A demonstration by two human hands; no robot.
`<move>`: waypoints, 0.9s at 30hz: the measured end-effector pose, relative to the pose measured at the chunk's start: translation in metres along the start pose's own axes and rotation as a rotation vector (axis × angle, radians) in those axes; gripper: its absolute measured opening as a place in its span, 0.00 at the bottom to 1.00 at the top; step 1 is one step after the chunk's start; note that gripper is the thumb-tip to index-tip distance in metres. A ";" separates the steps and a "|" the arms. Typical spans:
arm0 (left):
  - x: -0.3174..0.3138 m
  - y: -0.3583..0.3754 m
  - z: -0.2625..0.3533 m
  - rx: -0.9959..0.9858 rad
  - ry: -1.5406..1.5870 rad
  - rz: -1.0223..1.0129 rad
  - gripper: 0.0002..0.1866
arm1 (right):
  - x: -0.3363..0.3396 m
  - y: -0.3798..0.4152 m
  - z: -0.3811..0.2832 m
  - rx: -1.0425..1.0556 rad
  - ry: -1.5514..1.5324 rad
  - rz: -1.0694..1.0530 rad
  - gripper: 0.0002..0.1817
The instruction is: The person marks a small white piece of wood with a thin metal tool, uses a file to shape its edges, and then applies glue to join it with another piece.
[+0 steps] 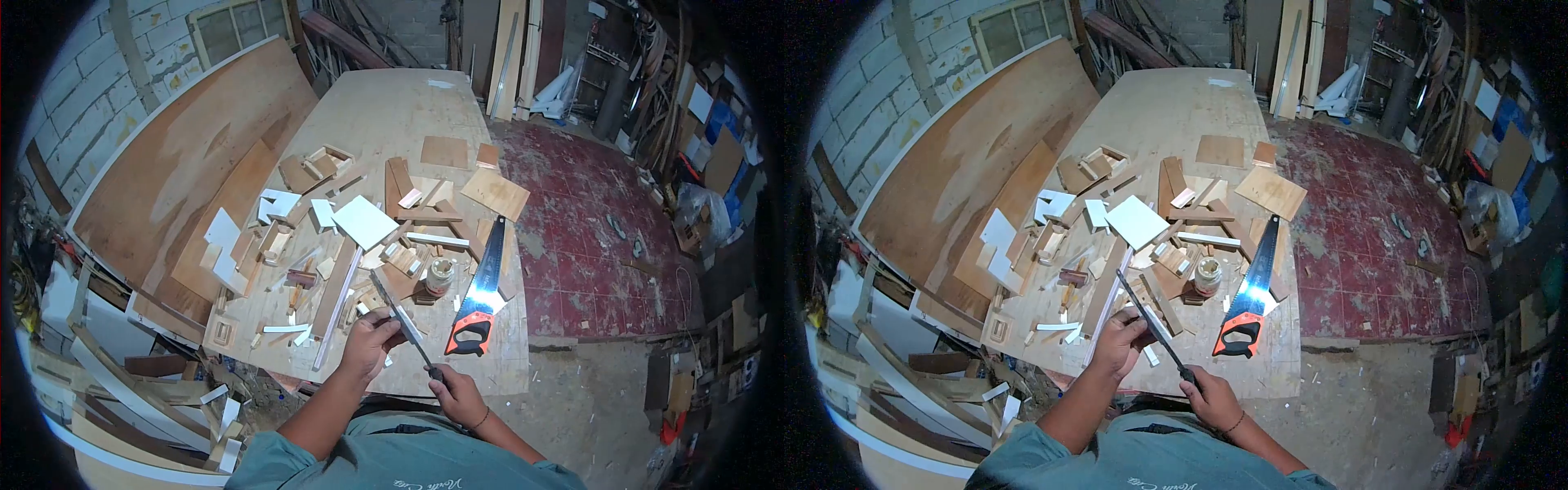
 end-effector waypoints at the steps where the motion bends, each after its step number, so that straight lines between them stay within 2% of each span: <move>1: 0.000 0.000 -0.001 0.024 0.022 0.001 0.08 | -0.001 0.001 0.000 -0.018 -0.012 -0.012 0.16; 12: 0.009 -0.011 0.001 0.084 -0.034 -0.070 0.07 | -0.013 0.000 -0.017 -0.104 -0.022 -0.006 0.14; 17: 0.007 -0.016 -0.007 0.147 -0.032 -0.152 0.07 | -0.022 -0.003 -0.018 -0.101 -0.049 0.071 0.14; 20: 0.010 -0.023 -0.012 0.189 -0.102 -0.117 0.06 | -0.027 0.001 -0.017 -0.141 -0.045 0.115 0.14; 22: 0.008 -0.034 -0.009 0.144 -0.099 -0.159 0.06 | -0.030 0.005 -0.011 -0.161 -0.050 0.156 0.14; 23: 0.006 -0.039 -0.009 0.173 -0.195 -0.190 0.07 | -0.034 0.010 -0.008 -0.204 -0.045 0.171 0.14; 27: -0.004 -0.037 -0.028 0.259 -0.240 -0.312 0.08 | -0.034 0.007 -0.010 -0.178 -0.103 0.307 0.13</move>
Point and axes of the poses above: each hand's wrist, its own y-axis away from the middle knuckle, its own x-axis out of the back of the hand, z = x × y, the point moved 5 cm from there along -y, towards the middle knuckle, and after that the axes turned 5 degrees about -y, right-handed, at the moved point
